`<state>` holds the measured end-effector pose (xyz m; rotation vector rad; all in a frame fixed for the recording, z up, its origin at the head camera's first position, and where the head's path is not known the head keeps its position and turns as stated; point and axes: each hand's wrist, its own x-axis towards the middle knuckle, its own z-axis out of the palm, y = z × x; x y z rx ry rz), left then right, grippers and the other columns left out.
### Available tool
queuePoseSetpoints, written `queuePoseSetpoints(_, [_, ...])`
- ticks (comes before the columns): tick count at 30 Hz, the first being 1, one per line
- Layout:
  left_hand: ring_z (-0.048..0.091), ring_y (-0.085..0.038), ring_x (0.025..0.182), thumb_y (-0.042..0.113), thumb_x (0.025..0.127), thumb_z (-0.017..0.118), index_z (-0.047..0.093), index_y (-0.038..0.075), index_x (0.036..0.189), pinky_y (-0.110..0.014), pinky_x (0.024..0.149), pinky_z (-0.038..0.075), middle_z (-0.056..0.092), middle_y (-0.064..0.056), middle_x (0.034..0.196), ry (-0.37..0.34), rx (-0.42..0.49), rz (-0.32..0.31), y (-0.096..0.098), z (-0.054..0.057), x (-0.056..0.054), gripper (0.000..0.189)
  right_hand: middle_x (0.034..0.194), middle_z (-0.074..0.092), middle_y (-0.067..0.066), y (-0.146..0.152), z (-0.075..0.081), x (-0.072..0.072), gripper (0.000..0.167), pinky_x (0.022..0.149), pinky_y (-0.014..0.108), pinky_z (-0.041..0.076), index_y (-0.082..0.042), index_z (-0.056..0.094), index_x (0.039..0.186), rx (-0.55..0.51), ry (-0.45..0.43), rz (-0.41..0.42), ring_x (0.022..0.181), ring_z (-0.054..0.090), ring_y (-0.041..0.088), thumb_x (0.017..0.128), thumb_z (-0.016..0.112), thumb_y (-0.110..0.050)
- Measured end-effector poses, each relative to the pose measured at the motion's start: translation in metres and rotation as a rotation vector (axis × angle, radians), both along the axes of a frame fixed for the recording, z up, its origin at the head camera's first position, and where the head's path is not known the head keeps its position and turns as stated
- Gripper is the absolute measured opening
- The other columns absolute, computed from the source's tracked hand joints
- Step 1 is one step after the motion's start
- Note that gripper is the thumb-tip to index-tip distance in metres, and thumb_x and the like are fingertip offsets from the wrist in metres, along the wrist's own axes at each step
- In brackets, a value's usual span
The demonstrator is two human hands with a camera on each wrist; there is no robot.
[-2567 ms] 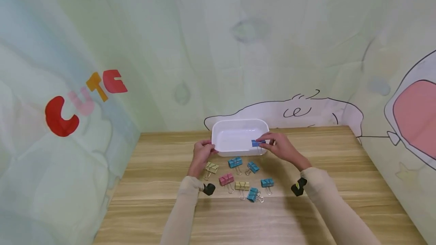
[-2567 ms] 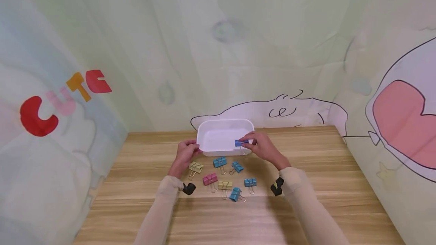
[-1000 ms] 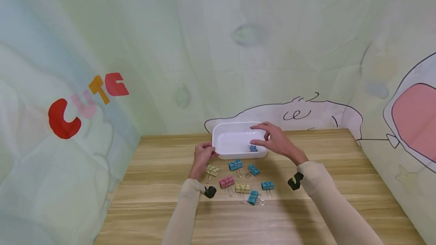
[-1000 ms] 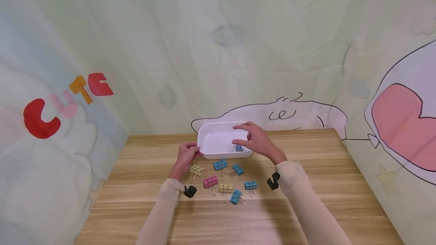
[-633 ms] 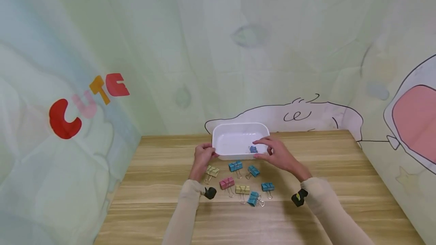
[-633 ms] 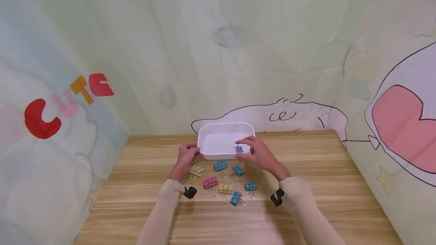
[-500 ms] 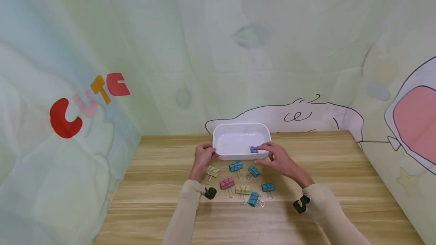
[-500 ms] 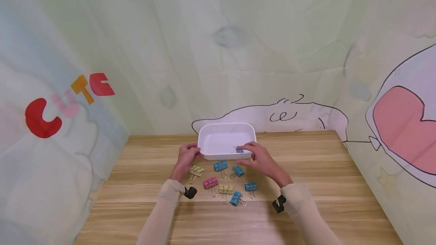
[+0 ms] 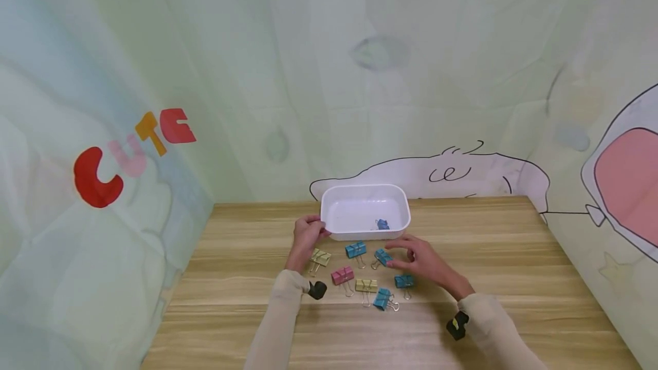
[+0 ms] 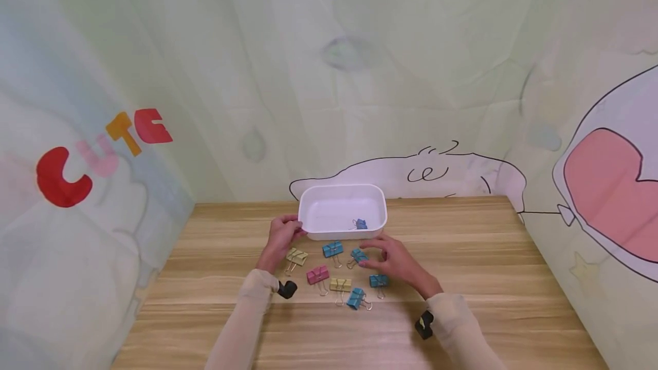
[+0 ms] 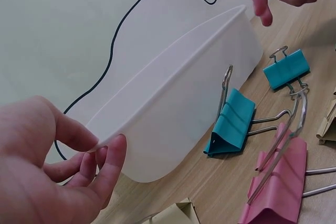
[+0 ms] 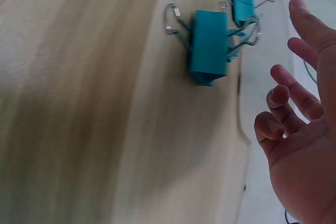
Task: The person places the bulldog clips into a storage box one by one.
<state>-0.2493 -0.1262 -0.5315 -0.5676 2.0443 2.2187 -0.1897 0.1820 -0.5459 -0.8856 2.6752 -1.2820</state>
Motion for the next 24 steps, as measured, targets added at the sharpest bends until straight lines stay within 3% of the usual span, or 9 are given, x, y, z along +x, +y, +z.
queuePoseSetpoints(6, [0.068,-0.029,0.089,-0.007,0.095,0.057,0.054,-0.016,0.129,-0.034,0.083,0.063,0.057,-0.024,0.115,0.011,-0.004,0.000,0.001,0.001,0.001,0.035,0.120,0.070,0.005,0.001,-0.014,-0.001,0.033,0.079,0.031,0.057,-0.010,0.075,0.123,0.029,0.000,0.013,0.095,0.062,0.017,0.093,0.080,-0.023])
queuePoseSetpoints(9, [0.068,-0.030,0.089,-0.007,0.095,0.057,0.055,-0.016,0.128,-0.034,0.083,0.063,0.056,-0.024,0.114,0.017,0.000,0.002,0.001,0.002,0.002,0.035,0.122,0.070,0.003,0.002,-0.019,0.001,0.031,0.092,0.040,0.057,-0.012,0.075,0.123,0.044,-0.017,0.010,0.109,0.063,0.020,0.093,0.079,-0.020])
queuePoseSetpoints(12, [0.069,-0.031,0.089,-0.007,0.094,0.057,0.055,-0.017,0.128,-0.035,0.083,0.063,0.056,-0.023,0.113,0.021,0.003,0.003,0.002,0.003,0.003,0.035,0.121,0.069,0.000,0.002,-0.023,0.003,0.028,0.097,0.045,0.055,-0.015,0.076,0.121,0.063,-0.037,0.007,0.113,0.063,0.022,0.094,0.078,-0.020])
queuePoseSetpoints(17, [0.069,-0.032,0.090,-0.008,0.094,0.057,0.055,-0.017,0.128,-0.034,0.082,0.064,0.057,-0.024,0.113,0.025,0.001,-0.001,0.002,0.002,0.003,0.035,0.119,0.069,-0.002,0.001,-0.029,0.005,0.025,0.093,0.041,0.056,-0.015,0.077,0.118,0.062,-0.044,-0.005,0.110,0.063,0.020,0.094,0.078,-0.022])
queuePoseSetpoints(24, [0.069,-0.033,0.090,-0.007,0.094,0.057,0.055,-0.017,0.128,-0.035,0.082,0.064,0.057,-0.024,0.114,0.021,-0.003,0.003,0.001,0.003,0.003,0.036,0.111,0.069,-0.001,0.000,-0.033,0.005,0.026,0.065,0.026,0.049,-0.012,0.076,0.119,0.043,0.008,0.013,0.079,0.055,0.013,0.093,0.079,-0.015])
